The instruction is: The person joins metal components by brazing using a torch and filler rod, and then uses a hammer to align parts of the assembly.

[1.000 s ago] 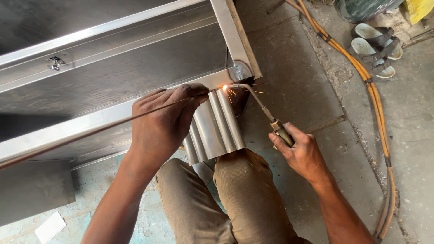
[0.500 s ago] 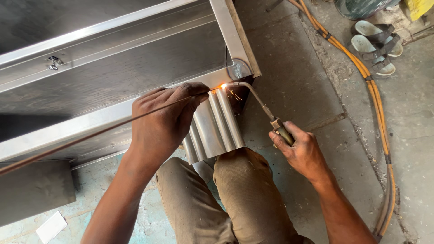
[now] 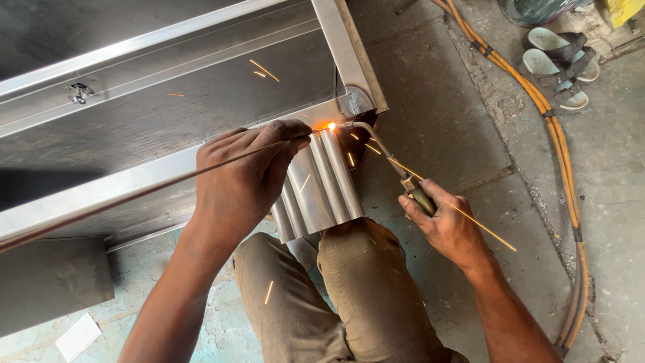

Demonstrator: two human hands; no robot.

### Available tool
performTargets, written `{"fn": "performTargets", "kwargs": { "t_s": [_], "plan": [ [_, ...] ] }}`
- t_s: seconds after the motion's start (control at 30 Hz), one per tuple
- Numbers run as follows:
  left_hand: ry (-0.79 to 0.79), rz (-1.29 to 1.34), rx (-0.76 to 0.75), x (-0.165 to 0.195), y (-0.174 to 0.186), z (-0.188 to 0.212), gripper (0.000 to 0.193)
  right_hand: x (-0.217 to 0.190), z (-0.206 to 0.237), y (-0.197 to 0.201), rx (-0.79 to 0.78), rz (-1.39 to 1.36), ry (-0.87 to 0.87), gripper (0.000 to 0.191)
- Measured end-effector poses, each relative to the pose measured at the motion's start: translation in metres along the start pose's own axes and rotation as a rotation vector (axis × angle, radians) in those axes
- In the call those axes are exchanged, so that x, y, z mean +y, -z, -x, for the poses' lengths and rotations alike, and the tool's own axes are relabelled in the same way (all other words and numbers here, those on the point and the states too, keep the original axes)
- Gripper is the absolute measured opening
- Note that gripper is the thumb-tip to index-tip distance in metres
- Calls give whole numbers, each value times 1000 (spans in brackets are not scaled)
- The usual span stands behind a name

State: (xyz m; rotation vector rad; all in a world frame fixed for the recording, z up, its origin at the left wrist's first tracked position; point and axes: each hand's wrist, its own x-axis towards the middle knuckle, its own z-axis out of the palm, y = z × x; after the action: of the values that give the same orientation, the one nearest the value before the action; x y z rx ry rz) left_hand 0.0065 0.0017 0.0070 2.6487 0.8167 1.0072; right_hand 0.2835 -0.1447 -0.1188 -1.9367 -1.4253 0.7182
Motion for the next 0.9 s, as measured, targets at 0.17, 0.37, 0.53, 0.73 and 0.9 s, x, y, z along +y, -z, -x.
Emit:
{"fn": "performTargets", "kwargs": {
  "t_s": [0.17, 0.37, 0.53, 0.73, 0.9],
  "plan": [
    [-11, -21, 8, 0, 0, 0, 8, 0, 0, -1, -27, 23, -65, 33],
    [23, -14, 18, 1, -1, 0, 6, 2, 1, -1, -2, 15, -23, 34],
    [15, -30, 24, 1, -1, 1, 7, 2, 0, -2, -33, 28, -80, 36],
    [22, -29, 32, 1, -1, 1, 7, 2, 1, -1, -23, 29, -80, 37],
    [17, -25, 33, 1, -1, 2, 6, 1, 1, -1, -10, 3, -8, 37]
  ]
}}
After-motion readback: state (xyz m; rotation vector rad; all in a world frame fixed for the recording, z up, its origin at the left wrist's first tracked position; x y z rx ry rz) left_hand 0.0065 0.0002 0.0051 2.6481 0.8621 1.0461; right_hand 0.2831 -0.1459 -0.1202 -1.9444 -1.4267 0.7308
